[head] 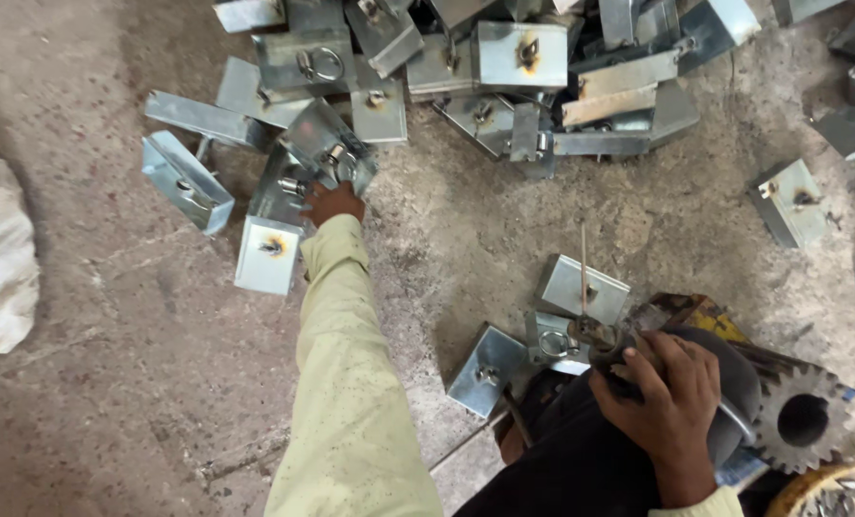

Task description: The person spot welds small metal plates onto rectangular metal boxes using a handheld welding tool, then picks up and sorts various metal components from the floor into a bucket.

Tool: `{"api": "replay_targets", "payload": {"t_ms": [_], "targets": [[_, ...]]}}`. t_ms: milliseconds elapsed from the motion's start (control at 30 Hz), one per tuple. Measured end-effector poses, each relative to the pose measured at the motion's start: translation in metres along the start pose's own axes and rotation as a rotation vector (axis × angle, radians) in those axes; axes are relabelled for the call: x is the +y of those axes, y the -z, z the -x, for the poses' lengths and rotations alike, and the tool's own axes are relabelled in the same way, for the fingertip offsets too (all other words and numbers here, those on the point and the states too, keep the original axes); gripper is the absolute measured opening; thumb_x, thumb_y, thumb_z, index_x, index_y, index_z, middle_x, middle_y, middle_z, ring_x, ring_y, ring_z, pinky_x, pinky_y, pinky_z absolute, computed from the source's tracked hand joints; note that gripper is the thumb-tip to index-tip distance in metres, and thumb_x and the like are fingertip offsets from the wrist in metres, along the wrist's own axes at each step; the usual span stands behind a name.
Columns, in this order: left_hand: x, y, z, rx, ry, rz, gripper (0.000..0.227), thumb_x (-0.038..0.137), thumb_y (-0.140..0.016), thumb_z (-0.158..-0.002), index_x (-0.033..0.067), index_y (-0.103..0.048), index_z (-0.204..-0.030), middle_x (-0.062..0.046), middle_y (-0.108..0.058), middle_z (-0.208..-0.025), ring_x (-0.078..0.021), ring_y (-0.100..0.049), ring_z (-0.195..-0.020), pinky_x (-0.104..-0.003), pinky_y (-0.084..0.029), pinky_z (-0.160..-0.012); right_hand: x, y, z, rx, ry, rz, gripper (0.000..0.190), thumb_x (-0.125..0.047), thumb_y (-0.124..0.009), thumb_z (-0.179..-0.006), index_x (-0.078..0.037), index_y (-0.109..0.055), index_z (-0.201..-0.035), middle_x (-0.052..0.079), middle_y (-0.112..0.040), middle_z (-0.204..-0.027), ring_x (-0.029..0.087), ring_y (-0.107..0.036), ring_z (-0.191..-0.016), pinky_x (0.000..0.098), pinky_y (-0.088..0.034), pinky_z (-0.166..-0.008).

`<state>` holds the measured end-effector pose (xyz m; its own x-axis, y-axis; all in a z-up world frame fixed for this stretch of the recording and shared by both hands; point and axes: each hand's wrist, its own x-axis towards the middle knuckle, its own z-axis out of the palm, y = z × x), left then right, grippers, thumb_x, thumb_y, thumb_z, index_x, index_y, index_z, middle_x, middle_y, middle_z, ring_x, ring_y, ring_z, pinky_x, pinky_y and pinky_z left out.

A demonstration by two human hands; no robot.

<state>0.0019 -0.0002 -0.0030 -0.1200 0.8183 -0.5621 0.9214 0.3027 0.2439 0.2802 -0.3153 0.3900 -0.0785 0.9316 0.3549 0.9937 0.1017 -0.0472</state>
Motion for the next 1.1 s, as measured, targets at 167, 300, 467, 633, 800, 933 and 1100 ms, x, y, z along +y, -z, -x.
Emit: {"api": "replay_targets", "payload": {"t_ms": [167,300,467,633,800,933,1100], "targets": [[-0.005,-0.027,-0.011,0.133,-0.013,-0.035,0.028,0.033,-0.065,-0.092,0.021,-0.077,-0.114,-0.023,-0.038,-0.154,-0.0517,-0.04,-0.137,-0.072,-0.032,-0.108,0.0,-0.002,-0.005,0.017,-0.006,0.002,0.064,-0.02,-0.091,-0.072,-0.016,-0.052,-0.122,0.013,-0.062,-0.122,0.036,-0.065,-0.105,0.0522,-0.052,-0.09],[-0.016,-0.045,0.009,0.191,-0.034,-0.021,0.032,0.021,-0.065,-0.088,0.024,-0.076,-0.117,-0.022,-0.043,-0.149,-0.0489,-0.046,-0.13,-0.071,-0.039,-0.101,-0.001,-0.003,-0.009,0.018,-0.012,-0.015,0.065,-0.023,-0.092,-0.071,-0.016,-0.053,-0.122,0.013,-0.062,-0.121,0.036,-0.065,-0.104,0.0512,-0.052,-0.088],[-0.021,-0.05,0.016,0.144,-0.036,-0.014,0.036,0.018,-0.066,-0.085,0.0231,-0.074,-0.12,-0.024,-0.05,-0.135,-0.0498,-0.056,-0.116,-0.07,-0.044,-0.094,0.0,-0.002,-0.007,-0.007,-0.024,-0.004,0.063,-0.022,-0.091,-0.07,-0.015,-0.055,-0.121,0.014,-0.063,-0.121,0.036,-0.064,-0.103,0.0515,-0.051,-0.088],[-0.036,-0.094,0.009,0.198,-0.002,0.233,0.022,0.018,-0.062,-0.093,0.0171,-0.076,-0.11,-0.03,-0.057,-0.128,-0.0482,-0.063,-0.105,-0.054,-0.053,-0.091,0.001,0.0,-0.006,-0.005,-0.055,-0.004,0.06,-0.022,-0.089,-0.071,-0.013,-0.056,-0.12,0.014,-0.063,-0.121,0.036,-0.065,-0.105,0.0518,-0.051,-0.089],[-0.023,-0.176,0.137,-0.034,-0.111,0.158,0.029,0.031,-0.054,-0.1,0.0214,-0.073,-0.12,-0.027,-0.057,-0.134,-0.0457,-0.063,-0.114,-0.054,-0.053,-0.094,0.002,0.003,-0.001,0.008,-0.032,0.013,0.059,-0.024,-0.09,-0.075,-0.012,-0.057,-0.122,0.016,-0.063,-0.123,0.037,-0.065,-0.107,0.0526,-0.051,-0.091],[-0.028,-0.19,0.278,-0.636,-0.237,0.217,0.046,0.03,-0.065,-0.091,0.0281,-0.057,-0.137,-0.023,-0.045,-0.146,-0.0424,-0.065,-0.115,-0.048,-0.053,-0.1,0.004,0.002,0.004,-0.002,-0.037,0.013,0.059,-0.025,-0.091,-0.078,-0.012,-0.056,-0.124,0.015,-0.064,-0.125,0.037,-0.065,-0.11,0.0494,-0.051,-0.09],[-0.04,-0.146,0.279,-0.383,-0.098,0.315,0.035,0.038,-0.061,-0.104,0.0148,-0.071,-0.128,-0.024,-0.073,-0.117,-0.0442,-0.069,-0.111,-0.051,-0.054,-0.098,0.005,0.004,0.008,-0.019,-0.033,0.009,0.059,-0.024,-0.092,-0.08,-0.012,-0.056,-0.125,0.015,-0.064,-0.127,0.038,-0.064,-0.111,0.0481,-0.05,-0.089]]}}
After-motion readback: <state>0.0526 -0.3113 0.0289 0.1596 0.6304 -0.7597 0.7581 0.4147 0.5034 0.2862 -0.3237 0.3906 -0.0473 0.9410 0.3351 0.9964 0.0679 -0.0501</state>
